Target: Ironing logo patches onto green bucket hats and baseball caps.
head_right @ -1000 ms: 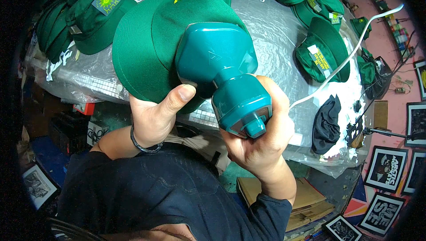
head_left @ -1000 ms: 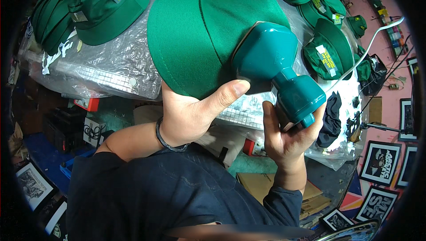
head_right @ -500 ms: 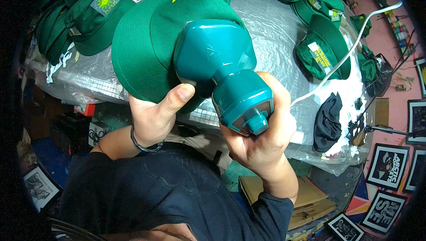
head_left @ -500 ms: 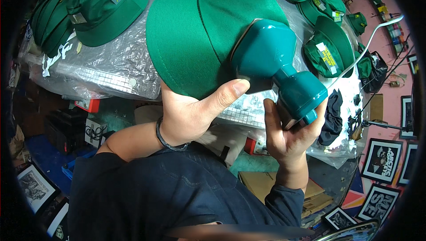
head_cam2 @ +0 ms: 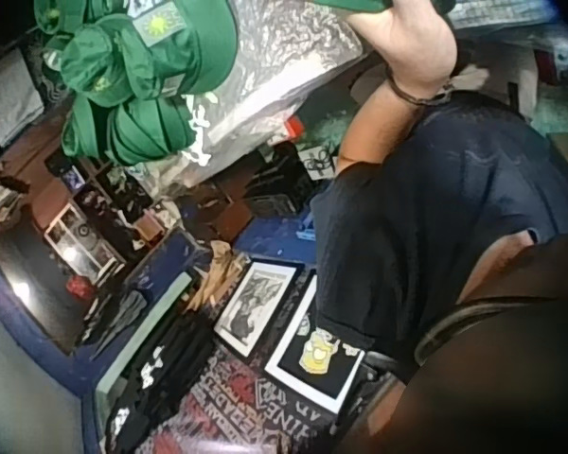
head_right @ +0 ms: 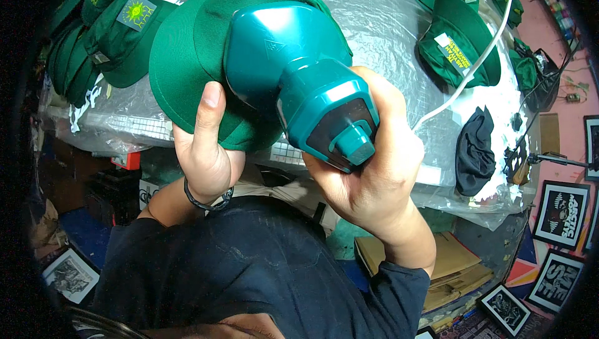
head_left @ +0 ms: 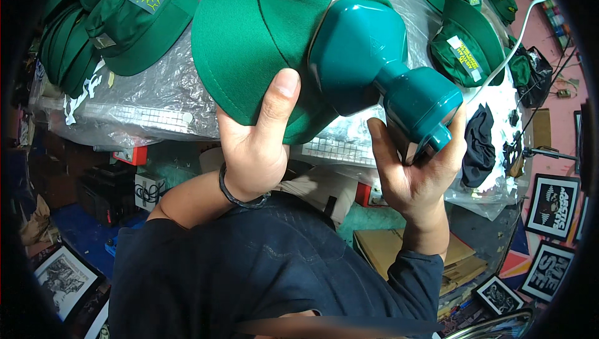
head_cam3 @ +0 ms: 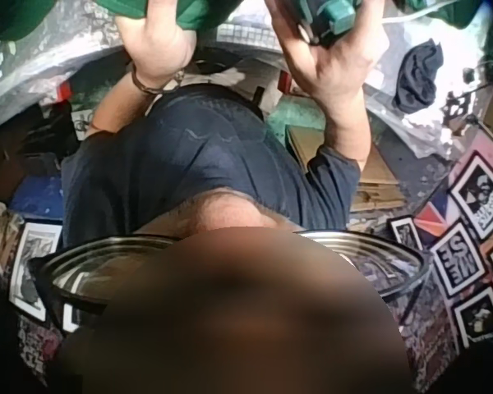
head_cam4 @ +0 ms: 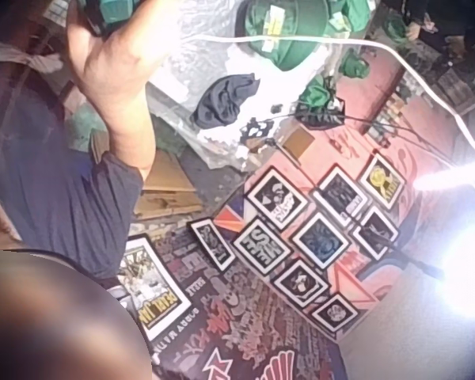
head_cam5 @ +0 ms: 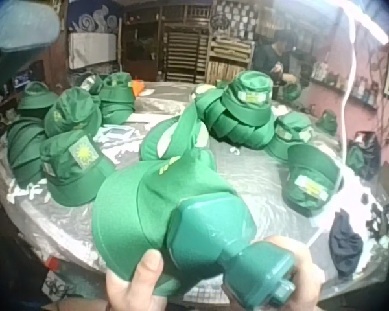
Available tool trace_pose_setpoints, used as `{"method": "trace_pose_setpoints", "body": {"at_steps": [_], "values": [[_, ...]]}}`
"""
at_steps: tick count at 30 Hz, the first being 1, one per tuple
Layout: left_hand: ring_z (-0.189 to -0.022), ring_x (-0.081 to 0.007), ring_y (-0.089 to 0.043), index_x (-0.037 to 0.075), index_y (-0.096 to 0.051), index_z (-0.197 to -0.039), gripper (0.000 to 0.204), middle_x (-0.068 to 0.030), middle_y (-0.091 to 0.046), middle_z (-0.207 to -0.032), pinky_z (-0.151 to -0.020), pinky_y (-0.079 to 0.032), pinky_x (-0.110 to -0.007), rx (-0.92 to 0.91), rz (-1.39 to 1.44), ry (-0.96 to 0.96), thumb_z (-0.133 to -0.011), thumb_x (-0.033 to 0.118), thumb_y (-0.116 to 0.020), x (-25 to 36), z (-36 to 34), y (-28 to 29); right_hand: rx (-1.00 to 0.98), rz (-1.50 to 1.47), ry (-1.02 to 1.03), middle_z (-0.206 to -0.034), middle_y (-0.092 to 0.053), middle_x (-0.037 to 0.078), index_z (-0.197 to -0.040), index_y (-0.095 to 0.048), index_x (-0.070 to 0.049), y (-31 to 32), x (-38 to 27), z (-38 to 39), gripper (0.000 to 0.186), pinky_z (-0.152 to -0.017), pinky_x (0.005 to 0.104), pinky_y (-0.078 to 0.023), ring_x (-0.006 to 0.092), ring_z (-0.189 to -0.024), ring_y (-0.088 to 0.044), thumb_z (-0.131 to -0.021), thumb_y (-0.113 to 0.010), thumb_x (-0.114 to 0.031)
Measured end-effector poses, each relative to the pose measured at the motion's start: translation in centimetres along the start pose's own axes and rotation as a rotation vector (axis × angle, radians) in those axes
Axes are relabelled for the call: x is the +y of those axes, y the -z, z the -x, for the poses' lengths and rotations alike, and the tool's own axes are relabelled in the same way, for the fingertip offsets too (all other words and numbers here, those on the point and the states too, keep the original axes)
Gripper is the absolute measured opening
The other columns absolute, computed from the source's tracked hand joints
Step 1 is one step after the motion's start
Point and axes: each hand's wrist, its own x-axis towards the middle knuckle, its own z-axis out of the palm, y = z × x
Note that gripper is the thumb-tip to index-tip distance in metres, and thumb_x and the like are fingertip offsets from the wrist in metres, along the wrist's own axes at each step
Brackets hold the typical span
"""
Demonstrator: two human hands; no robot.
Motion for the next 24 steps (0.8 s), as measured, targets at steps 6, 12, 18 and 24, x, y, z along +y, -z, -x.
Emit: {"method": "trace_pose_setpoints", "body": {"at_steps": [6,12,18,24], "values": [[-0.120,-0.0241,-0.054,-0.003,-0.042,-0.137,0.038,-0.0156,-0.052,-0.134,-0.103,-0.043,-0.041,0.018,0.000,-0.003,-0.100,0.007,-0.046,0.0,0.0,-0.1,-0.008,0.002,0.029,-0.102,-0.065,0.019,-0.123,-0.050,0.003,0.2,0.1,0.0,0.064,-0.077,0.0332,-0.053,0.0308,-0.086,-0.069,-0.068,-0.080,-0.007],[-0.117,-0.0246,-0.056,-0.003,-0.042,-0.137,0.038,-0.0156,-0.053,-0.133,-0.102,-0.044,-0.041,0.044,0.049,0.042,-0.100,0.009,-0.046,-0.1,0.0,-0.3,0.012,-0.010,-0.003,-0.102,-0.065,0.019,-0.123,-0.051,0.003,0.2,0.3,0.2,0.064,-0.077,0.0334,-0.054,0.0304,-0.086,-0.069,-0.068,-0.080,-0.007],[-0.116,-0.0238,-0.056,-0.002,-0.043,-0.135,0.036,-0.0148,-0.054,-0.131,-0.101,-0.045,-0.039,0.009,-0.004,0.059,-0.101,0.009,-0.046,0.2,-0.1,-0.2,0.011,-0.019,0.059,-0.102,-0.065,0.019,-0.124,-0.050,0.002,0.2,0.5,-0.2,0.064,-0.077,0.0328,-0.053,0.0290,-0.086,-0.069,-0.068,-0.081,-0.008],[-0.119,-0.0212,-0.054,-0.001,-0.043,-0.136,0.038,-0.0130,-0.053,-0.132,-0.102,-0.043,-0.037,0.046,-0.024,0.022,-0.101,0.011,-0.048,0.6,-0.7,-0.9,0.123,-0.412,-0.096,-0.109,-0.063,0.012,-0.134,-0.041,-0.001,1.7,2.6,2.1,0.069,-0.077,0.0325,-0.053,0.0224,-0.088,-0.065,-0.077,-0.078,-0.001]]}}
